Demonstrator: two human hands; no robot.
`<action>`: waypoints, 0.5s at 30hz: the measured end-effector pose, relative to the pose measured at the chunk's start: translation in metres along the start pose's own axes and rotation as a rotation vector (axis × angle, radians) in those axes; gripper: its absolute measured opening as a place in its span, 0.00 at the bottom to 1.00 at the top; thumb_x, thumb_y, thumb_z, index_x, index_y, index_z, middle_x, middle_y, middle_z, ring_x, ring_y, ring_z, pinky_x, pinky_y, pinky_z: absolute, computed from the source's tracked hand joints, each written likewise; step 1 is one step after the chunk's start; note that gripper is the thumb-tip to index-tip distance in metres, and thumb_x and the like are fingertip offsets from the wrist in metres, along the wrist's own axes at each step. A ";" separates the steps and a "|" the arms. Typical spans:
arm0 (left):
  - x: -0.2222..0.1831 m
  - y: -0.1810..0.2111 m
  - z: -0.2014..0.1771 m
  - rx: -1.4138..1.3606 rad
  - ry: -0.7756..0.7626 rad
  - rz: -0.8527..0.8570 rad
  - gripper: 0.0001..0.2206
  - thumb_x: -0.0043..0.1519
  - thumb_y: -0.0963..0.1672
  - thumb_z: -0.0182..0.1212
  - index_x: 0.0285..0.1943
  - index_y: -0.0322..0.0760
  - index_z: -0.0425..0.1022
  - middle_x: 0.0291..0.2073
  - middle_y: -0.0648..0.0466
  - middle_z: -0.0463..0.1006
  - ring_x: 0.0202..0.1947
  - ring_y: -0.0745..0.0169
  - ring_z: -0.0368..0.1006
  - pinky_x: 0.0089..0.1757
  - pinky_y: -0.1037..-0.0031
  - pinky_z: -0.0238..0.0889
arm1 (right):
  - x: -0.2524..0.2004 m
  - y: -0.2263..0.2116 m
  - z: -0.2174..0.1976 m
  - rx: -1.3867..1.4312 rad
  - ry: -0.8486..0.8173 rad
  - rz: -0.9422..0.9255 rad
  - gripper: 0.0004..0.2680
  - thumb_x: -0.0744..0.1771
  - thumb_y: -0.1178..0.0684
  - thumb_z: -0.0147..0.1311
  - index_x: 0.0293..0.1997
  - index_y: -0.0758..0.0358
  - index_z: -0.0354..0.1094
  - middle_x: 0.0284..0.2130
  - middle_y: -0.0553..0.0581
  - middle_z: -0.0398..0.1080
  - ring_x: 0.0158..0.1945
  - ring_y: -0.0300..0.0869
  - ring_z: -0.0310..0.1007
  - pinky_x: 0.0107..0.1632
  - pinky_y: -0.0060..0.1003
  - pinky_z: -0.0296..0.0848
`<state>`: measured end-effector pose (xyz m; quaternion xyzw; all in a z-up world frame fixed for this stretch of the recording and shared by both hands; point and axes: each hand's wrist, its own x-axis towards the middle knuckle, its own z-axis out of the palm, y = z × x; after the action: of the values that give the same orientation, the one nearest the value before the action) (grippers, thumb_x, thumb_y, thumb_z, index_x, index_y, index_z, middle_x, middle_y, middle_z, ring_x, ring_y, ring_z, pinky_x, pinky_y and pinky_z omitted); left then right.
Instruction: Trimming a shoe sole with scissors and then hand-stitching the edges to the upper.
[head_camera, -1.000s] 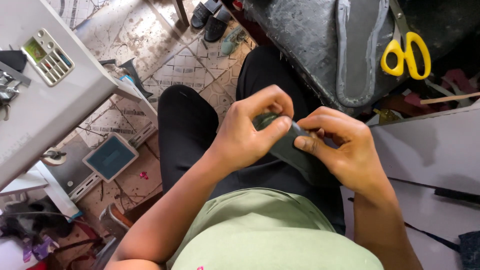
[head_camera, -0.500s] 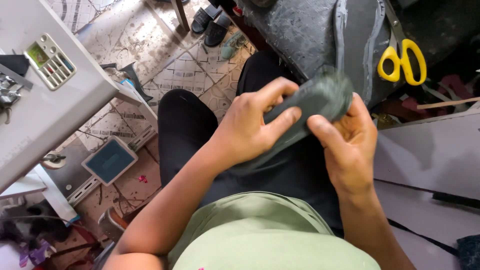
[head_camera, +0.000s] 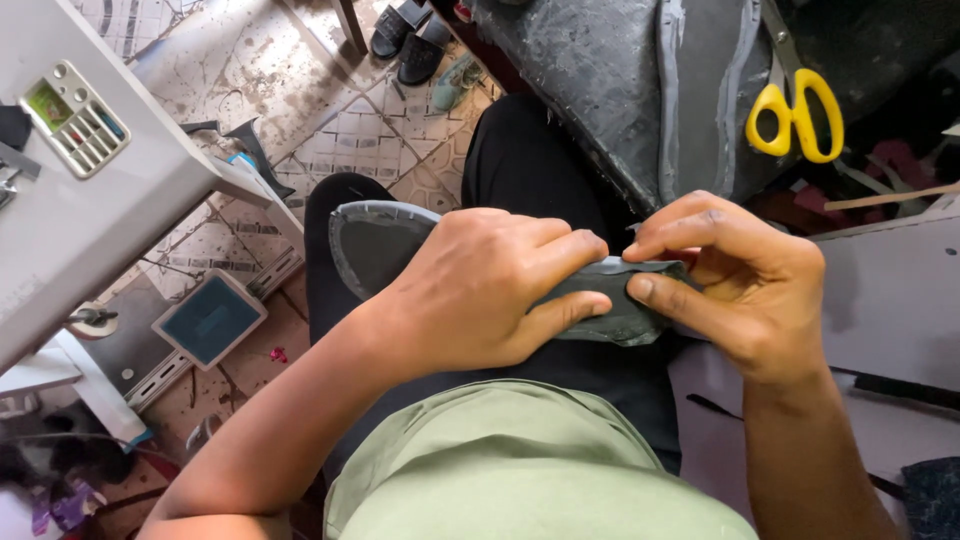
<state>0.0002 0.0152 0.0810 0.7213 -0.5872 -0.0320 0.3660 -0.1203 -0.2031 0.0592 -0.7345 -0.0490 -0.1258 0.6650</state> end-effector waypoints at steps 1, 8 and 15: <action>-0.001 0.001 0.000 0.002 -0.001 -0.003 0.15 0.64 0.49 0.64 0.49 0.33 0.75 0.30 0.49 0.76 0.31 0.47 0.75 0.33 0.61 0.65 | -0.001 -0.001 0.001 0.004 -0.001 0.000 0.08 0.64 0.70 0.62 0.46 0.75 0.72 0.42 0.62 0.71 0.45 0.37 0.72 0.48 0.29 0.72; -0.006 0.000 0.000 -0.102 -0.060 -0.037 0.14 0.66 0.49 0.61 0.45 0.34 0.71 0.31 0.50 0.77 0.34 0.47 0.76 0.33 0.62 0.65 | -0.008 0.007 0.003 -0.065 0.011 -0.081 0.06 0.64 0.68 0.62 0.43 0.73 0.74 0.38 0.62 0.73 0.38 0.37 0.73 0.39 0.25 0.70; -0.006 -0.006 0.005 -0.214 -0.126 -0.117 0.14 0.66 0.51 0.60 0.45 0.35 0.73 0.29 0.48 0.77 0.32 0.45 0.76 0.34 0.61 0.64 | -0.009 0.009 0.004 -0.211 -0.026 -0.229 0.05 0.65 0.65 0.63 0.41 0.71 0.74 0.37 0.60 0.73 0.37 0.38 0.74 0.39 0.26 0.72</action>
<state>0.0007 0.0180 0.0713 0.7077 -0.5593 -0.1608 0.4006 -0.1264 -0.1993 0.0474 -0.7915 -0.1273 -0.1958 0.5648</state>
